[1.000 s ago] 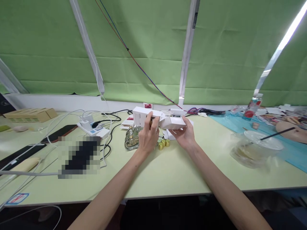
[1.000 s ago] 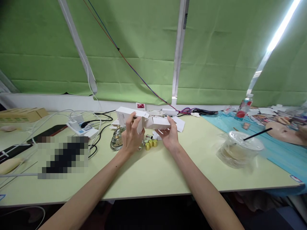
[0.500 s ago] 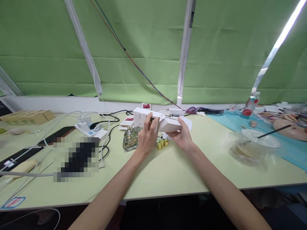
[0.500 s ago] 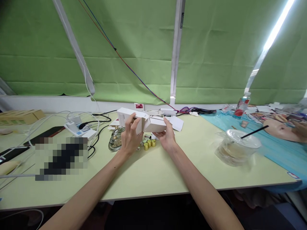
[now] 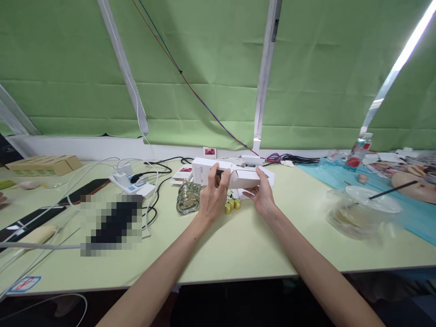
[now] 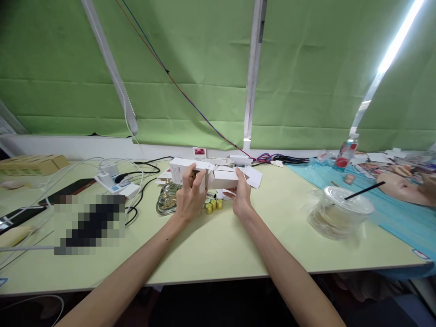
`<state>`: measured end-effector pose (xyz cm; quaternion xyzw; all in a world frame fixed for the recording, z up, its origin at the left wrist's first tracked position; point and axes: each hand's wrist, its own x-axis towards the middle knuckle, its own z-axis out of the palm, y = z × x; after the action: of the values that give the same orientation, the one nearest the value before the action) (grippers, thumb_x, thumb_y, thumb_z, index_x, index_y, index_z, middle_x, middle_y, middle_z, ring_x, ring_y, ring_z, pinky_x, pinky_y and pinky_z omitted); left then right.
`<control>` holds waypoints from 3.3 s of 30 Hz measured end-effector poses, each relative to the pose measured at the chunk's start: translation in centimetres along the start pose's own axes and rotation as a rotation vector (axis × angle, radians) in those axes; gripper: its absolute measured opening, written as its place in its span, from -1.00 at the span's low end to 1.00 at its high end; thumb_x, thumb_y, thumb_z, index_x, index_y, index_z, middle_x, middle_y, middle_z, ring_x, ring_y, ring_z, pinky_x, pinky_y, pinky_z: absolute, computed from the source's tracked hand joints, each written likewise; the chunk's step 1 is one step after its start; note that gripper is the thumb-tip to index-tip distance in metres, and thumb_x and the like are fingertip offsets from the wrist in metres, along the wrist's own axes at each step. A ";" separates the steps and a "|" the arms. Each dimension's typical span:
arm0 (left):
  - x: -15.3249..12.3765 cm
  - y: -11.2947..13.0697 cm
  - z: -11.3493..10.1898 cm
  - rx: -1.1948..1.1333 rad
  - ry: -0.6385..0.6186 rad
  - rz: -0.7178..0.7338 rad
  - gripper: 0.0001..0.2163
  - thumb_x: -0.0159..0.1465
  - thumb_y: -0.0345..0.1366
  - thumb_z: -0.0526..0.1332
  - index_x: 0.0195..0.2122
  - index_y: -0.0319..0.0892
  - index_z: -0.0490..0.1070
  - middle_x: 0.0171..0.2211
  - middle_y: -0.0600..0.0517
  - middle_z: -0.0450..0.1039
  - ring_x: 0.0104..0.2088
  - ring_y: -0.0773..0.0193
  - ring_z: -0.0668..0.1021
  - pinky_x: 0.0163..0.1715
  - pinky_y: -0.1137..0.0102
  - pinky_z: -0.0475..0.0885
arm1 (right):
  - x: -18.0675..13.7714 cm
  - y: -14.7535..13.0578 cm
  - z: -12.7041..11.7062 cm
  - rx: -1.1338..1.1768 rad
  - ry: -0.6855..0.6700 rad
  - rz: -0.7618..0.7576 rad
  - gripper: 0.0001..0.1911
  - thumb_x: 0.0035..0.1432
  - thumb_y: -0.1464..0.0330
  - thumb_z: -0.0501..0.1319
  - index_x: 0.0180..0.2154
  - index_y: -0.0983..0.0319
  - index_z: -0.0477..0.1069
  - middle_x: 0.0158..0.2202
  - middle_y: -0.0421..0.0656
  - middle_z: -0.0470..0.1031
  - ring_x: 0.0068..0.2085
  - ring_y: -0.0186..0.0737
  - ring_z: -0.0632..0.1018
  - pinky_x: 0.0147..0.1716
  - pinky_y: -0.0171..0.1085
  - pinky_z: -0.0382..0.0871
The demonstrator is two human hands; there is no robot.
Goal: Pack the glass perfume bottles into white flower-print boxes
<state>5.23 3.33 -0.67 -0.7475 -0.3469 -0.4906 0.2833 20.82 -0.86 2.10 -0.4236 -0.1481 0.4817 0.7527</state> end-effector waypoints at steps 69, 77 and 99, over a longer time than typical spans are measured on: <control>-0.4 1.1 -0.6 0.130 -0.233 0.073 -0.42 0.31 -0.54 0.04 0.35 0.00 0.22 0.30 -0.31 0.22 -0.09 0.08 0.64 -0.39 0.45 0.56 | -1.3 -0.9 0.0 -0.246 -0.036 0.070 -0.46 0.20 -0.03 0.13 0.09 0.12 0.37 -0.12 -0.05 0.54 -0.36 -0.14 0.59 -0.42 -0.12 0.60; 0.4 0.7 -1.2 0.172 -0.298 -0.092 -0.39 0.30 -0.57 0.01 0.35 0.02 0.22 0.32 -0.29 0.16 -0.14 0.12 0.61 -0.47 0.45 0.54 | -1.6 -1.1 0.4 -0.287 -0.166 -0.011 -0.51 0.18 -0.02 0.08 -0.02 0.14 0.40 -0.34 -0.19 0.51 -0.59 -0.25 0.50 -0.70 -0.33 0.35; 1.0 0.3 -1.7 0.078 -0.252 -0.191 -0.37 0.22 -0.57 0.09 0.32 -0.04 0.24 0.29 -0.26 0.16 -0.08 0.13 0.58 -0.57 0.52 0.46 | -1.8 -1.2 0.9 -0.226 -0.276 -0.092 -0.66 0.22 0.11 0.22 -0.17 0.25 0.46 -0.43 -0.16 0.51 -0.58 -0.26 0.53 -0.63 -0.31 0.49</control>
<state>4.81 2.06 0.87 -0.7552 -0.4679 -0.4037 0.2186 20.08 -2.17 3.90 -0.4280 -0.3227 0.4805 0.6941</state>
